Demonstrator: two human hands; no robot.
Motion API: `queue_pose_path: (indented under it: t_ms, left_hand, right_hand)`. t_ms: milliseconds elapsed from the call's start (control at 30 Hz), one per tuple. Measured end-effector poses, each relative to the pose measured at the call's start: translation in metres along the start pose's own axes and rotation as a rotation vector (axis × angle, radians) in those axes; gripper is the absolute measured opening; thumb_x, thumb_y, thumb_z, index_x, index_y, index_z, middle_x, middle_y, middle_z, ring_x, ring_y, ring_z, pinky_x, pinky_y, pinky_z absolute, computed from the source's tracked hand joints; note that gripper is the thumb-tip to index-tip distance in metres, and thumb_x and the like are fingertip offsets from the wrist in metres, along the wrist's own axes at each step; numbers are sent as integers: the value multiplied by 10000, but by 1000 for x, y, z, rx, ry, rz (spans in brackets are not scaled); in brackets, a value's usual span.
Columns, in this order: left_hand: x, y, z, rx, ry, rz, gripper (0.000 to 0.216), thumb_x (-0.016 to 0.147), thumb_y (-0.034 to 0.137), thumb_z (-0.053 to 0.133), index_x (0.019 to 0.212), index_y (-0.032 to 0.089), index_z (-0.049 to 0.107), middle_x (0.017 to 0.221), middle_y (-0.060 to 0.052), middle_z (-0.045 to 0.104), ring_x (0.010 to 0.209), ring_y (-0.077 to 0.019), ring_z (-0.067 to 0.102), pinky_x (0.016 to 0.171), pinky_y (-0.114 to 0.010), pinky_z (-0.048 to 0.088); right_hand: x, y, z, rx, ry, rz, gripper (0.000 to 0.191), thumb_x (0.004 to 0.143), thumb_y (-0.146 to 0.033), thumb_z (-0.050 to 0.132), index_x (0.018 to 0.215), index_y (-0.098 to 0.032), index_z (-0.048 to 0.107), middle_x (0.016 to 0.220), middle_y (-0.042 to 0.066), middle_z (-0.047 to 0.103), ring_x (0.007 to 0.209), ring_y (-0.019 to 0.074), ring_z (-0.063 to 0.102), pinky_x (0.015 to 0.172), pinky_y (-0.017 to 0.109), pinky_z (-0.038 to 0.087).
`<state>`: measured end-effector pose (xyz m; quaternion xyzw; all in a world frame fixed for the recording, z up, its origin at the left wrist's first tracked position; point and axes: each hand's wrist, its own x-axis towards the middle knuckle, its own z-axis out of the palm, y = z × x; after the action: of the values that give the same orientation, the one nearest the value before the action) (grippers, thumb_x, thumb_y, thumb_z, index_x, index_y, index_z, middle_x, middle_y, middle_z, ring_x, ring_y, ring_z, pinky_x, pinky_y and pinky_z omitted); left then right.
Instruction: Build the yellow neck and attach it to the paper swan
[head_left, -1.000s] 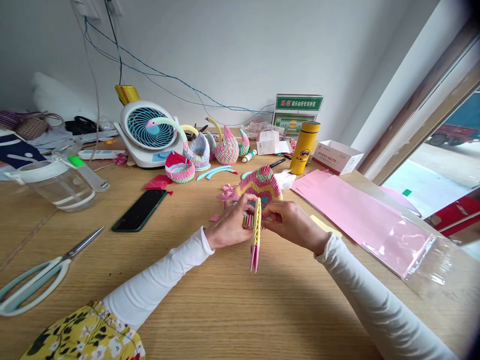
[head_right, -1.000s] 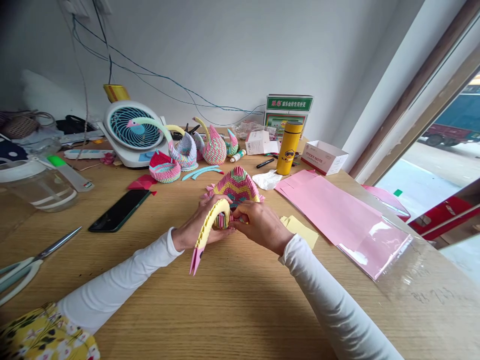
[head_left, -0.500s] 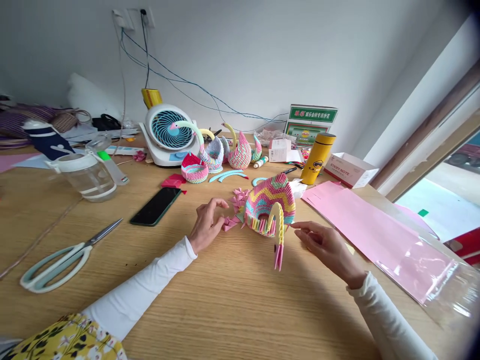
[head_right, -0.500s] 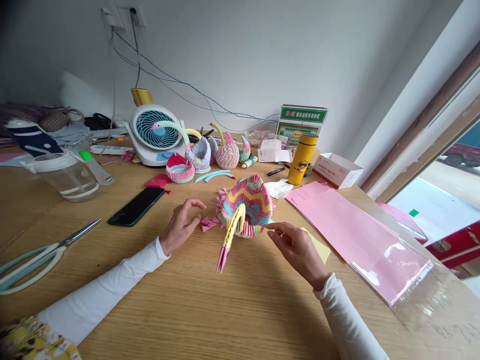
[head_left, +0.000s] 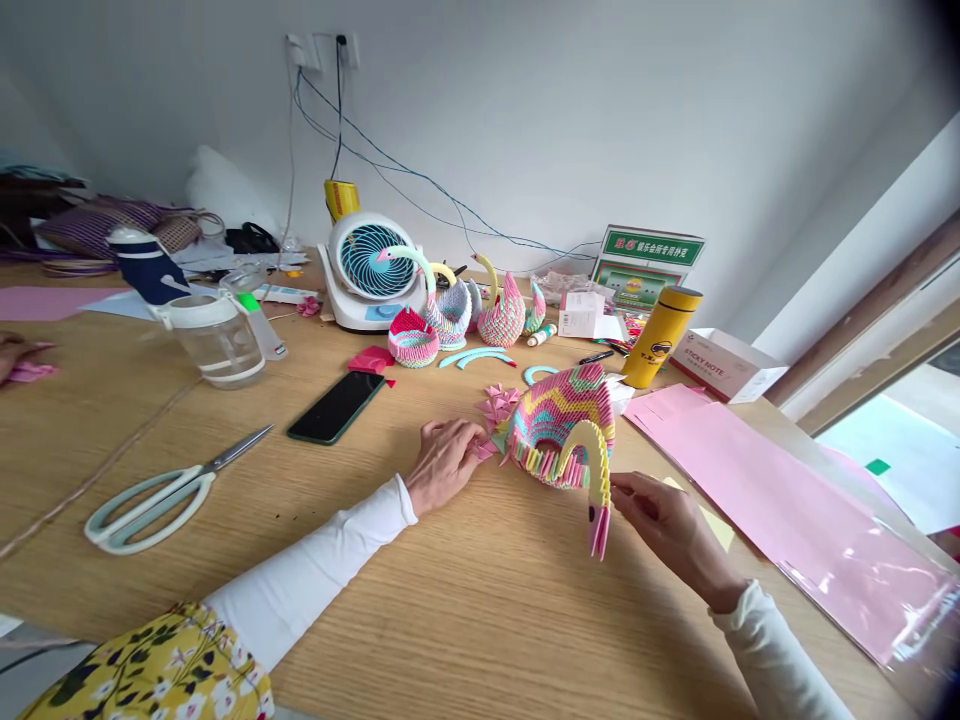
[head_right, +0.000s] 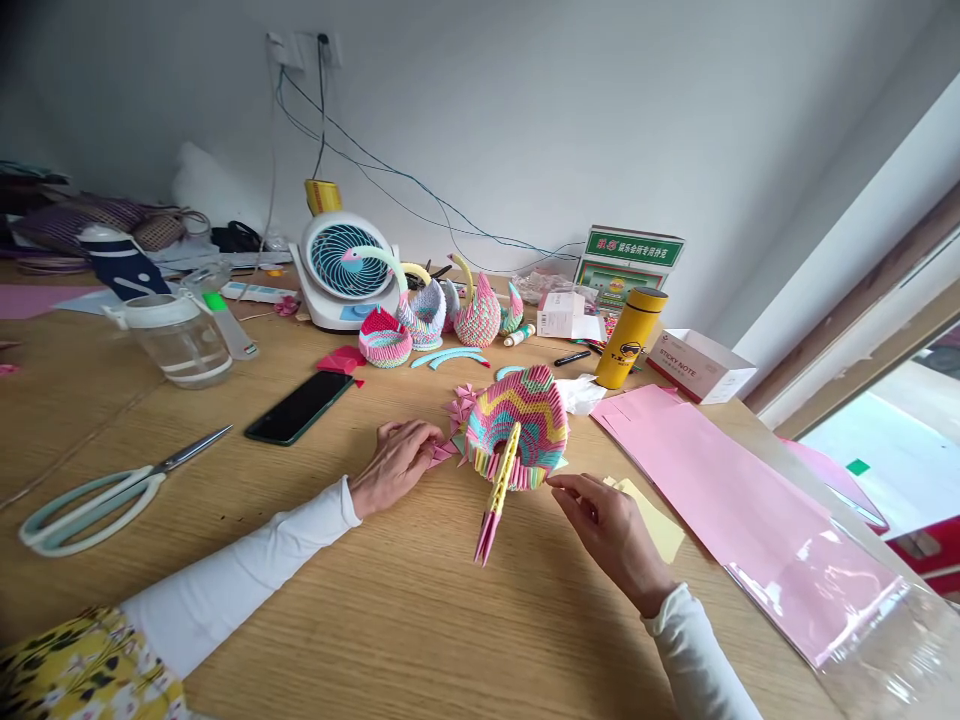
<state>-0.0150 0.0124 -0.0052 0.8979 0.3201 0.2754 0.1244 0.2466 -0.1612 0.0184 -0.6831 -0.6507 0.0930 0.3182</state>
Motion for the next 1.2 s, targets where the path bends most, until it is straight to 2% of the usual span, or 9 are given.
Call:
queue_pose_path:
  t_ms: [100, 233, 433, 600, 800, 900, 967, 1067, 1200]
  left_hand:
    - [1, 0, 0, 5, -31, -11, 211, 852, 90, 479, 1000, 211, 568, 977, -9, 686, 966, -179, 611, 938, -381, 283]
    - [2, -1, 1, 10, -49, -5, 145, 848, 133, 531, 928, 211, 625, 920, -4, 695, 906, -179, 621, 925, -381, 287]
    - [5, -3, -1, -41, 70, -51, 76, 860, 214, 586, 879, 206, 659, 944, -31, 694, 924, -190, 625, 915, -376, 350]
    - [7, -4, -6, -272, 210, -54, 109, 853, 279, 610, 822, 193, 670, 908, -47, 695, 913, -194, 636, 836, -324, 465]
    - [6, 4, -10, -607, 184, -191, 217, 846, 378, 638, 843, 165, 681, 786, -25, 705, 746, -159, 651, 730, -282, 524]
    - [-2, 22, -14, -855, 90, -263, 272, 803, 419, 688, 844, 150, 676, 756, -32, 714, 684, -160, 669, 643, -273, 548]
    - [-11, 38, -15, -981, -9, -241, 260, 781, 404, 721, 831, 152, 678, 784, -48, 738, 729, -172, 696, 707, -286, 564]
    - [-28, 62, -13, -996, -169, -157, 215, 773, 371, 743, 798, 161, 703, 802, -65, 748, 798, -191, 706, 786, -305, 560]
    - [-42, 82, -6, -1044, -226, -153, 282, 761, 449, 736, 804, 171, 714, 830, -79, 743, 811, -209, 696, 790, -327, 556]
  right_hand:
    - [0, -3, 0, -10, 6, -9, 308, 947, -404, 476, 998, -208, 708, 757, 43, 709, 558, 169, 554, 538, 274, 421]
    - [0, -6, 0, 18, -6, -6, 294, 951, -392, 481, 994, -202, 702, 828, 58, 725, 600, 177, 586, 569, 287, 437]
    - [-1, -4, -1, 63, 6, 13, 286, 952, -388, 501, 991, -190, 704, 814, 58, 705, 617, 178, 568, 580, 290, 430]
    - [-3, -3, -1, 182, 105, 99, 352, 948, -452, 505, 1032, -168, 696, 639, 25, 614, 555, 161, 525, 513, 263, 406]
    - [-4, -15, -2, 207, 139, 59, 341, 935, -450, 529, 948, -163, 712, 642, 31, 619, 561, 156, 525, 527, 263, 414]
    - [-6, -26, -2, 256, 21, 13, 337, 932, -446, 534, 856, -169, 711, 647, 38, 634, 569, 157, 539, 526, 266, 409]
    - [-10, -35, 0, 314, -94, -16, 328, 933, -449, 536, 877, -169, 699, 647, 35, 642, 537, 144, 527, 492, 257, 385]
    - [-16, -49, 9, 431, -241, -39, 303, 920, -451, 570, 1002, -169, 646, 712, 30, 671, 461, 106, 520, 431, 228, 363]
    - [-22, -64, 22, 574, -352, -17, 324, 883, -473, 633, 1008, -175, 619, 715, 17, 675, 463, 115, 612, 440, 212, 425]
